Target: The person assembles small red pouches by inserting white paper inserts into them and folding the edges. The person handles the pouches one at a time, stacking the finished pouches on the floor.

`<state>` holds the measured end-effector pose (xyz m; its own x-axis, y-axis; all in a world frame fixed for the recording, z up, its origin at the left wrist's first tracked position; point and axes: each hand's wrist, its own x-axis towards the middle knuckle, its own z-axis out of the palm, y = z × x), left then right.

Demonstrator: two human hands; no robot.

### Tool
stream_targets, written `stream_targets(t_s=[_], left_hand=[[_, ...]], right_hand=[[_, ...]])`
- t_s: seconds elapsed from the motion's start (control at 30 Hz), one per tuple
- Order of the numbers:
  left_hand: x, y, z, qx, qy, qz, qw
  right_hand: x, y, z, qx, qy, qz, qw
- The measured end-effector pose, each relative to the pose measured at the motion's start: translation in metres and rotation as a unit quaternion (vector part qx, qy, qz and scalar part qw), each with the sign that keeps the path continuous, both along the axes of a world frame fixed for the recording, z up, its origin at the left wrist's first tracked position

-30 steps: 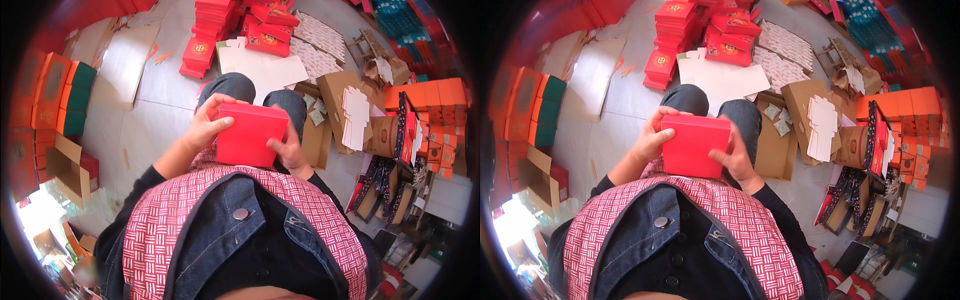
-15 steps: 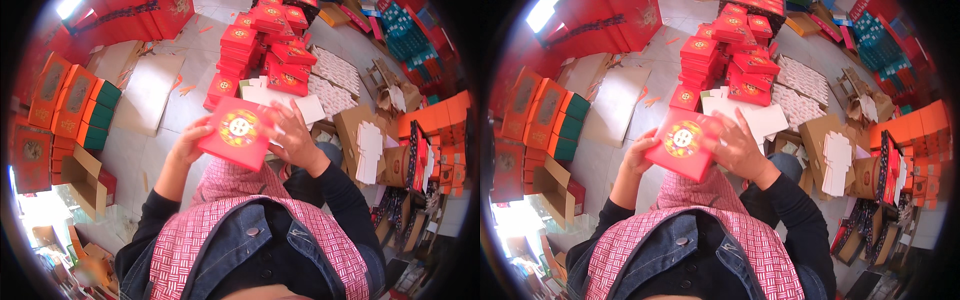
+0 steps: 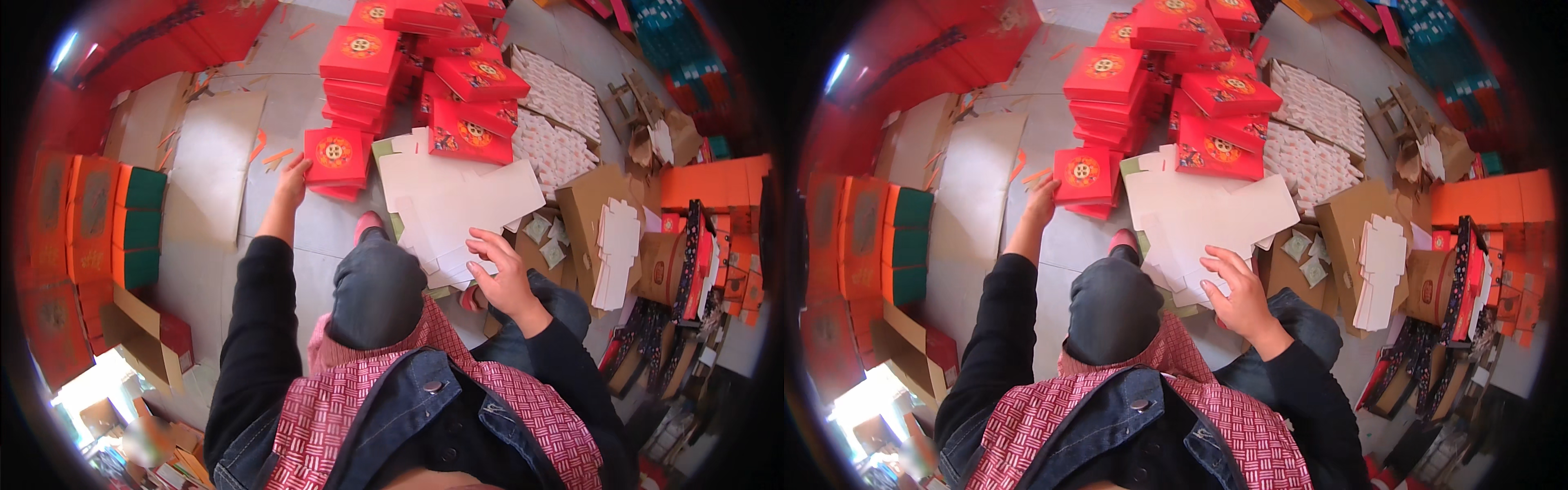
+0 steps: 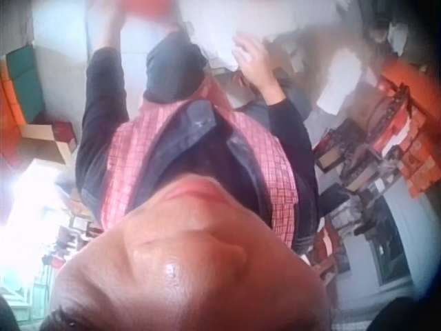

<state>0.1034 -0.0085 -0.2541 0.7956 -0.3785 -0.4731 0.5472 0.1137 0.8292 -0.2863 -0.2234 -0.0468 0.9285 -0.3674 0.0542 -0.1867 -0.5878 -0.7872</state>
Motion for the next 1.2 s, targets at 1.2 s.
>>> stream_targets(t_s=[1.2], left_hand=[[-0.217,0.067,0.223,0.31,-0.699,-0.122,0.633]], right_hand=[[-0.05,0.031,-0.081,-0.132,0.025,-0.085,0.987]])
